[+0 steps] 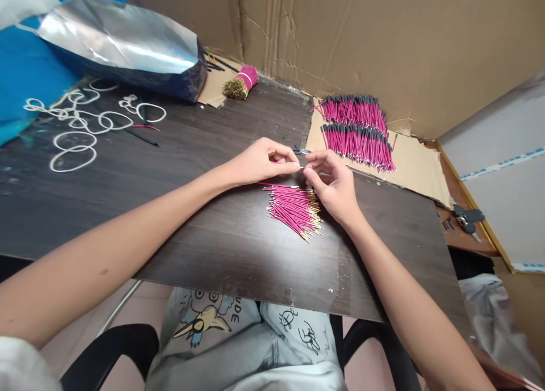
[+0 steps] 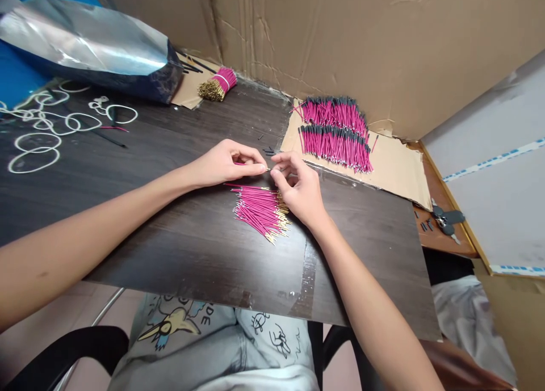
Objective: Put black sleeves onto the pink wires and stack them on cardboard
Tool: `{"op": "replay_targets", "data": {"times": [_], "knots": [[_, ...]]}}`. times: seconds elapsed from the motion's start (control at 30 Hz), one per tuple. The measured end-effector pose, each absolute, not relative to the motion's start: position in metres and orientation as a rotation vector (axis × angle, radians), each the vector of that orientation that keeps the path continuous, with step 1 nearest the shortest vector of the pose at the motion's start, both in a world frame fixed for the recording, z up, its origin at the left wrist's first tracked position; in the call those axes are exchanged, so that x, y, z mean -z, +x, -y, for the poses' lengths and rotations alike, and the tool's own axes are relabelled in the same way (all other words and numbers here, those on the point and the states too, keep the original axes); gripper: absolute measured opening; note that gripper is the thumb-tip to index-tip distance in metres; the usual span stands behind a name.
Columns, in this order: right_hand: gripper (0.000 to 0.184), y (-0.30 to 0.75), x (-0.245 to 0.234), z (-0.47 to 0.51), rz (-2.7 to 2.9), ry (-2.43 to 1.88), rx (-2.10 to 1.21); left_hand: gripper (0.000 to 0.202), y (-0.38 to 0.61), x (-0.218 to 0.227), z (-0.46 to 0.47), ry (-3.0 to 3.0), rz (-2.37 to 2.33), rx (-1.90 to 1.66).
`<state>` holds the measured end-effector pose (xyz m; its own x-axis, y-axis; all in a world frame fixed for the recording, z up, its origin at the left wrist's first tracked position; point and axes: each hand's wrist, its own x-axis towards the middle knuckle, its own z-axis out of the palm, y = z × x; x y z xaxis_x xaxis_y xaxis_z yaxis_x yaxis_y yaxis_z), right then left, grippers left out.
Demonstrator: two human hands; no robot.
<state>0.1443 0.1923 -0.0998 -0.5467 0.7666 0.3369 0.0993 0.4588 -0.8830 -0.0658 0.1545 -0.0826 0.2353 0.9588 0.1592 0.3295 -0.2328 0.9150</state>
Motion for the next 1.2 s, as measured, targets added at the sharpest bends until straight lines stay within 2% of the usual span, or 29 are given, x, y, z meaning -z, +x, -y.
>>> {"op": "replay_targets", "data": {"times": [0.4, 0.87, 1.2], "knots": [[0.021, 0.143, 0.103, -0.192, 1.917, -0.774, -1.138, 0.018, -0.063, 0.079, -0.152, 1.728, -1.172, -1.004], [0.030, 0.147, 0.098, -0.201, 1.833, -0.722, -1.502, 0.018, -0.065, 0.076, -0.154, 1.735, -1.050, -0.961], [0.026, 0.150, 0.098, -0.202, 1.786, -0.653, -1.602, 0.020, -0.065, 0.079, -0.155, 1.724, -1.071, -0.975]]}}
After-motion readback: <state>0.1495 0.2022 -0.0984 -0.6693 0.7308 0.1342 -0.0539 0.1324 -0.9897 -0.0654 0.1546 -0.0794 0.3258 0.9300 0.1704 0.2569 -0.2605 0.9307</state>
